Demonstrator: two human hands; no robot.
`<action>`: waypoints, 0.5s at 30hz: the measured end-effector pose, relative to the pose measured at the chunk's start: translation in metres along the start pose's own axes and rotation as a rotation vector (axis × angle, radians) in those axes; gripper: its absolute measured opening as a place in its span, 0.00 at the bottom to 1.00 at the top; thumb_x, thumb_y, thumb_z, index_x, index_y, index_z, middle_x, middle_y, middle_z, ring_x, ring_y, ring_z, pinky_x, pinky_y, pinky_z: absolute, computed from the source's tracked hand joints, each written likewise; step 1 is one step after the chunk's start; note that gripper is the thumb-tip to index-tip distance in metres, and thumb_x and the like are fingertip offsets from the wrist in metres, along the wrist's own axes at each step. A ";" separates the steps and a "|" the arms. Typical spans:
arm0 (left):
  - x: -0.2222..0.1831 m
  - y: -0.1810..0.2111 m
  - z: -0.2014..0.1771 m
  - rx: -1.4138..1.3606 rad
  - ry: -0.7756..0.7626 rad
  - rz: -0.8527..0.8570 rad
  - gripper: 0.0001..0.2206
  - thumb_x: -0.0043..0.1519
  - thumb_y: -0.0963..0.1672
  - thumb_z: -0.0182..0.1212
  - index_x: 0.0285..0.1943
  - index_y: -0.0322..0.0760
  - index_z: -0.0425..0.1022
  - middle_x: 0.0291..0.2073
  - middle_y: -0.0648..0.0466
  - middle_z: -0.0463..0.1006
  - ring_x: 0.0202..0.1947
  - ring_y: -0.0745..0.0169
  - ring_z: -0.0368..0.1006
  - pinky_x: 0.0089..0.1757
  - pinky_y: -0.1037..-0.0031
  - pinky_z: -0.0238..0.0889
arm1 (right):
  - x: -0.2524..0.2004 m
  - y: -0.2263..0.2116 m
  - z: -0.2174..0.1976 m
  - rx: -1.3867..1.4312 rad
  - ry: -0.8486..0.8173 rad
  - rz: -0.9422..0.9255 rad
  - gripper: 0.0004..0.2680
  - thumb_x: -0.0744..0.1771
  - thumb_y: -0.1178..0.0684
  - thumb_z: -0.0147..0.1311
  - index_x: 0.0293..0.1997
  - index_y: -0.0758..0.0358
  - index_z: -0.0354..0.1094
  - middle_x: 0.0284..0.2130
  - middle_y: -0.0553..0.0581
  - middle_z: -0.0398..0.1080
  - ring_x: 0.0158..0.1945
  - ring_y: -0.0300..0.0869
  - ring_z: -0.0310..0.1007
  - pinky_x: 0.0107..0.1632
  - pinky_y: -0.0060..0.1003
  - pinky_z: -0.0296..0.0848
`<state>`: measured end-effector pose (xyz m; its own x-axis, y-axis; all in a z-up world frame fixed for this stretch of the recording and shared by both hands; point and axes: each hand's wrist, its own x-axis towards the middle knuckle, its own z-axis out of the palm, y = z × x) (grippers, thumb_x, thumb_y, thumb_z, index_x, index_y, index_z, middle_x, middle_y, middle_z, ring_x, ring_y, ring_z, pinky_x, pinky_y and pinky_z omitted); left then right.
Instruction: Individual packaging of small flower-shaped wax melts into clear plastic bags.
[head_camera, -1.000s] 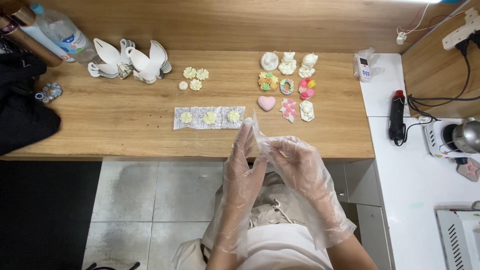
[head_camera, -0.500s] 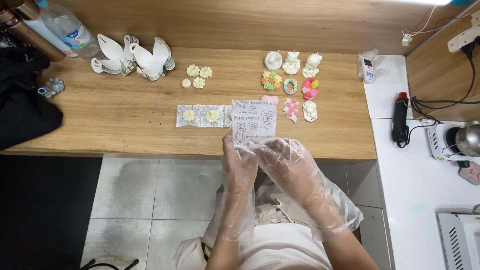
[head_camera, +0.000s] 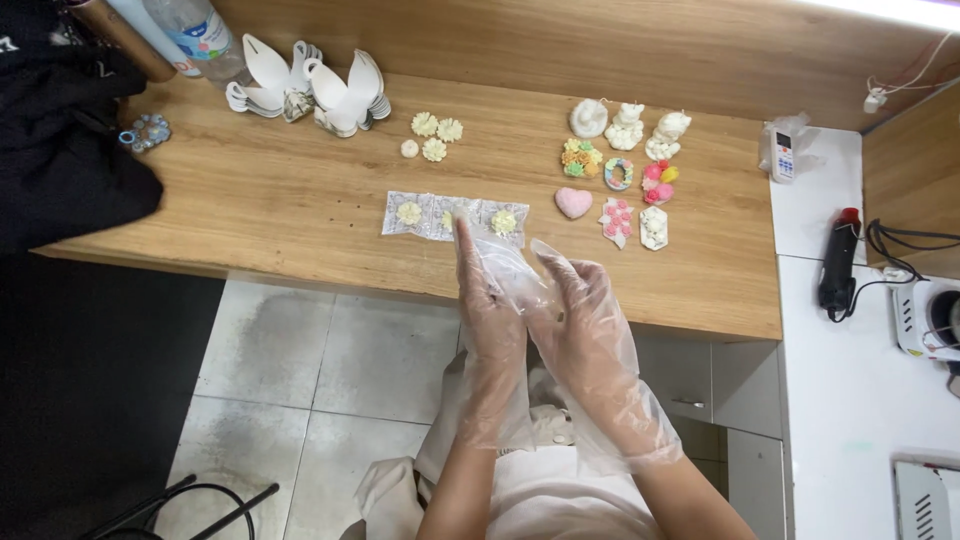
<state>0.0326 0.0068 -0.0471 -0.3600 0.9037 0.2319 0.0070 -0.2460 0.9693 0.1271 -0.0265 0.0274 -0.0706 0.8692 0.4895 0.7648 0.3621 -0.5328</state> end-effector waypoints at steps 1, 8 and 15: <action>-0.001 -0.002 -0.002 0.144 -0.009 0.107 0.31 0.68 0.34 0.43 0.83 0.39 0.45 0.80 0.41 0.52 0.78 0.44 0.53 0.71 0.61 0.51 | 0.005 -0.005 0.001 -0.013 -0.031 0.039 0.20 0.61 0.58 0.63 0.58 0.68 0.68 0.40 0.69 0.70 0.40 0.60 0.72 0.40 0.47 0.71; -0.002 0.006 -0.010 0.335 -0.086 0.055 0.39 0.57 0.32 0.51 0.81 0.38 0.46 0.77 0.39 0.55 0.76 0.40 0.54 0.68 0.60 0.54 | 0.005 0.023 0.030 0.137 -0.019 0.178 0.09 0.67 0.62 0.57 0.52 0.64 0.71 0.39 0.65 0.70 0.43 0.55 0.75 0.44 0.45 0.73; -0.005 -0.027 -0.017 0.450 -0.032 -0.032 0.39 0.60 0.35 0.58 0.80 0.41 0.43 0.75 0.35 0.51 0.74 0.35 0.53 0.65 0.58 0.56 | 0.017 0.028 0.043 0.065 -0.093 0.075 0.10 0.64 0.62 0.58 0.48 0.66 0.73 0.40 0.65 0.72 0.45 0.59 0.73 0.45 0.49 0.73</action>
<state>0.0182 0.0026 -0.0754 -0.3372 0.9206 0.1968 0.4042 -0.0472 0.9134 0.1200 0.0130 -0.0093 -0.0764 0.9210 0.3820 0.7275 0.3135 -0.6103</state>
